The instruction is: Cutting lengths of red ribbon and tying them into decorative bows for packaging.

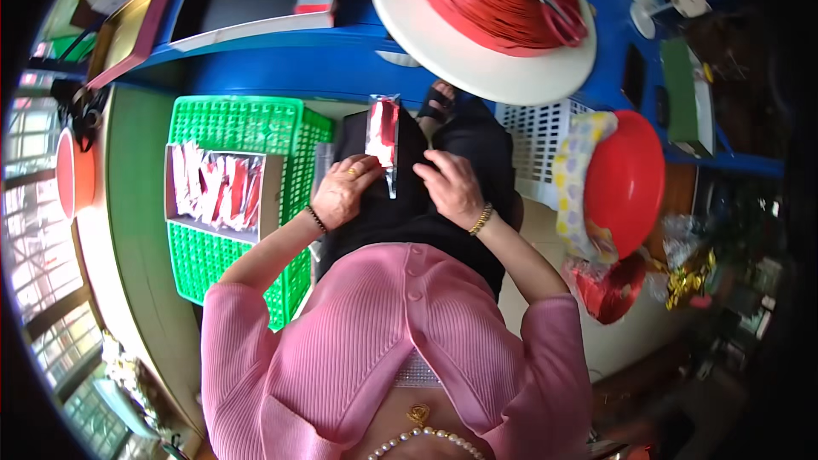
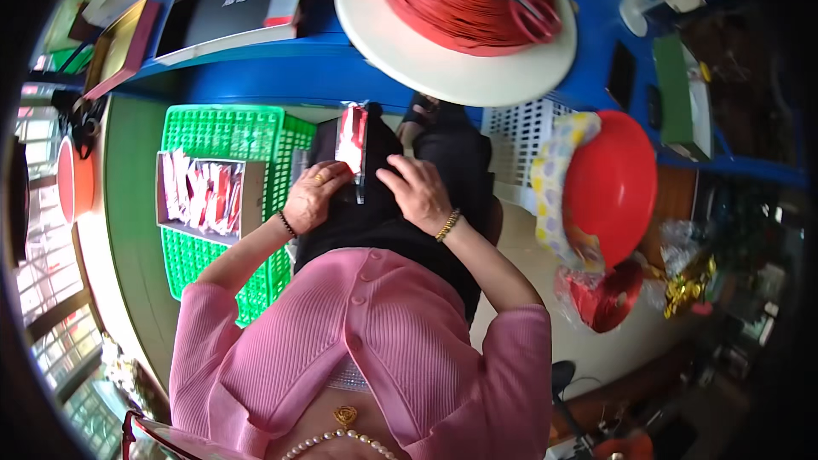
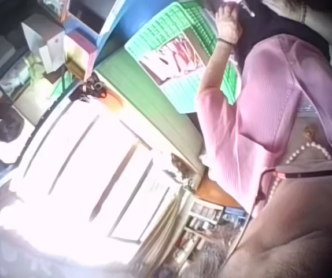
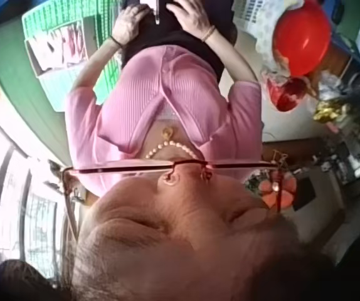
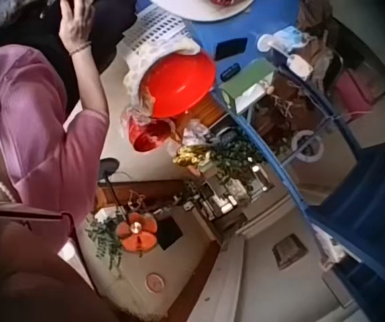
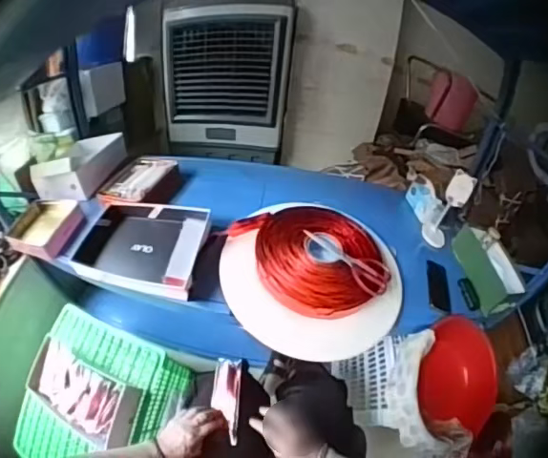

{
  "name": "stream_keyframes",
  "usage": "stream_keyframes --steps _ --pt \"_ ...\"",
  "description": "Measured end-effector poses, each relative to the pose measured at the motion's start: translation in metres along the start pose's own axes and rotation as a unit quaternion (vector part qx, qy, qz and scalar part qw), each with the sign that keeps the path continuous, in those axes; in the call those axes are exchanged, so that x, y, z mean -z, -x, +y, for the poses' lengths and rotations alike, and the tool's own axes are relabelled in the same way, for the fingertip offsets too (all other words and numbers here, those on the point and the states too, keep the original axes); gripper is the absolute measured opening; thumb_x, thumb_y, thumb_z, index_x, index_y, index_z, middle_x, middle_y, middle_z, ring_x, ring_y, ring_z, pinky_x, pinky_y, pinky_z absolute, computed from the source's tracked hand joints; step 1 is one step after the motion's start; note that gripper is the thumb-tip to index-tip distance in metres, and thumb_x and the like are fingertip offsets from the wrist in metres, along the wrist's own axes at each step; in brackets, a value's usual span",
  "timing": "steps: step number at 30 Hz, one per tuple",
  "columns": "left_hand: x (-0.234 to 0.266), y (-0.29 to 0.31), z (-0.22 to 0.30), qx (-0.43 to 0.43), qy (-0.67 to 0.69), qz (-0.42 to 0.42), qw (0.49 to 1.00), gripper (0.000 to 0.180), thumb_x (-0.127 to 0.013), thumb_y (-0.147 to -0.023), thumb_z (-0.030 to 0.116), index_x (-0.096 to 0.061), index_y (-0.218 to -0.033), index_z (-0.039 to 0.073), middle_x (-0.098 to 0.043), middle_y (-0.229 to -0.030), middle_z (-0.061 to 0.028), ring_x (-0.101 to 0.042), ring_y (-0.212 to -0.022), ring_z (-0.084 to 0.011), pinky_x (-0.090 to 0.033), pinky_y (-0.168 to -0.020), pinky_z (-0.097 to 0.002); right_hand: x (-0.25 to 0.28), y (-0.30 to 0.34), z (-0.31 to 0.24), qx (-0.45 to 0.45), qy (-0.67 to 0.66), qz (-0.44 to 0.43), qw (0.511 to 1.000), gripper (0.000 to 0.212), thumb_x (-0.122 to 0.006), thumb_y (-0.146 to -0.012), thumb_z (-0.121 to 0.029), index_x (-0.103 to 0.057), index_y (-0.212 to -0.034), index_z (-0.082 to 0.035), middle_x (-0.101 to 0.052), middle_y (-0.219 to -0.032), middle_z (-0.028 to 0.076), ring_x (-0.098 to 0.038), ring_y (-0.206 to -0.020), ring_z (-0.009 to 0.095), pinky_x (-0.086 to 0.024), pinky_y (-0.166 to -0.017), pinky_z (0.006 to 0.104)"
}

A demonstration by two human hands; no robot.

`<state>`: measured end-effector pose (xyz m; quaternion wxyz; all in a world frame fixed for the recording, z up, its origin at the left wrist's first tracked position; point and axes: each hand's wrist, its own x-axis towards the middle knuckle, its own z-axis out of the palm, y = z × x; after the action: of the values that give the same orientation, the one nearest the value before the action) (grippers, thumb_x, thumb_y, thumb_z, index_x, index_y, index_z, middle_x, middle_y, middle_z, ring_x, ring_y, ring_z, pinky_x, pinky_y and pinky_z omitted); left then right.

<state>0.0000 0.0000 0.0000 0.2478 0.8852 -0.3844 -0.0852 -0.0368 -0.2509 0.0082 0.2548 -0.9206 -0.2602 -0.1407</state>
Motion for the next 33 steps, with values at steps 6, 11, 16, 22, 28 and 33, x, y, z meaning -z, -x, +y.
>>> stream_keyframes --steps 6,11,16,22,28,33 --pt "0.003 0.017 -0.014 -0.012 0.024 0.041 0.999 0.049 -0.053 -0.067 -0.001 -0.056 -0.116 0.006 -0.05 -0.128 -0.009 -0.046 -0.119 -0.0285 -0.04 -0.095 -0.0393 -0.062 -0.023 -0.017 0.074 -0.054 -0.043 0.995 0.019 -0.056 -0.077 -0.01 -0.063 -0.094 -0.011 -0.056 -0.107 0.003 -0.051 -0.104 0.019 -0.038 -0.089 0.0376" --pt "-0.009 0.024 -0.026 -0.011 0.111 0.086 0.99 0.035 -0.058 -0.069 -0.003 -0.058 -0.103 0.005 -0.055 -0.122 -0.009 -0.049 -0.116 -0.0294 -0.04 -0.094 -0.0399 -0.07 -0.019 -0.01 0.052 -0.131 0.012 0.99 0.014 -0.065 -0.071 -0.006 -0.064 -0.085 -0.009 -0.061 -0.094 0.003 -0.058 -0.094 0.02 -0.045 -0.08 0.0343" --pt "-0.022 0.018 -0.022 0.024 0.188 0.164 0.968 0.02 -0.065 -0.07 -0.001 -0.061 -0.09 0.004 -0.061 -0.113 -0.01 -0.053 -0.112 -0.0291 -0.041 -0.093 -0.0397 -0.074 -0.014 -0.013 -0.15 -0.238 0.003 0.96 0.005 -0.067 -0.073 -0.006 -0.065 -0.078 -0.006 -0.063 -0.087 0.006 -0.059 -0.086 0.022 -0.047 -0.071 0.0309" --pt "-0.038 0.007 -0.004 0.252 0.219 0.261 0.906 0.009 -0.071 -0.069 0.007 -0.064 -0.071 0.001 -0.061 -0.093 -0.0109 -0.055 -0.094 -0.0253 -0.042 -0.082 -0.0352 -0.075 -0.015 -0.012 -0.365 -0.4 -0.092 0.836 0.014 -0.065 -0.08 -0.014 -0.067 -0.084 -0.001 -0.066 -0.077 0.007 -0.06 -0.069 0.012 -0.046 -0.062 0.0249" --pt "-0.042 0.003 0.0 0.327 0.214 0.27 0.88 0.014 -0.073 -0.065 0.011 -0.064 -0.065 0.001 -0.059 -0.092 -0.0109 -0.054 -0.09 -0.0237 -0.042 -0.079 -0.0327 -0.076 -0.017 -0.01 -0.403 -0.425 -0.129 0.8 0.018 -0.064 -0.083 -0.017 -0.067 -0.084 0.002 -0.064 -0.072 0.0 -0.052 -0.065 0.002 -0.042 -0.057 0.0195" --pt "-0.043 0.003 0.0 0.339 0.203 0.278 0.876 0.011 -0.07 -0.062 0.012 -0.064 -0.062 0.003 -0.059 -0.089 -0.0108 -0.054 -0.088 -0.0252 -0.043 -0.078 -0.0346 -0.072 -0.035 -0.016 -0.452 -0.346 -0.175 0.803 0.028 -0.066 -0.082 -0.027 -0.067 -0.074 0.001 -0.056 -0.057 -0.003 -0.045 -0.055 0.002 -0.036 -0.049 0.021"
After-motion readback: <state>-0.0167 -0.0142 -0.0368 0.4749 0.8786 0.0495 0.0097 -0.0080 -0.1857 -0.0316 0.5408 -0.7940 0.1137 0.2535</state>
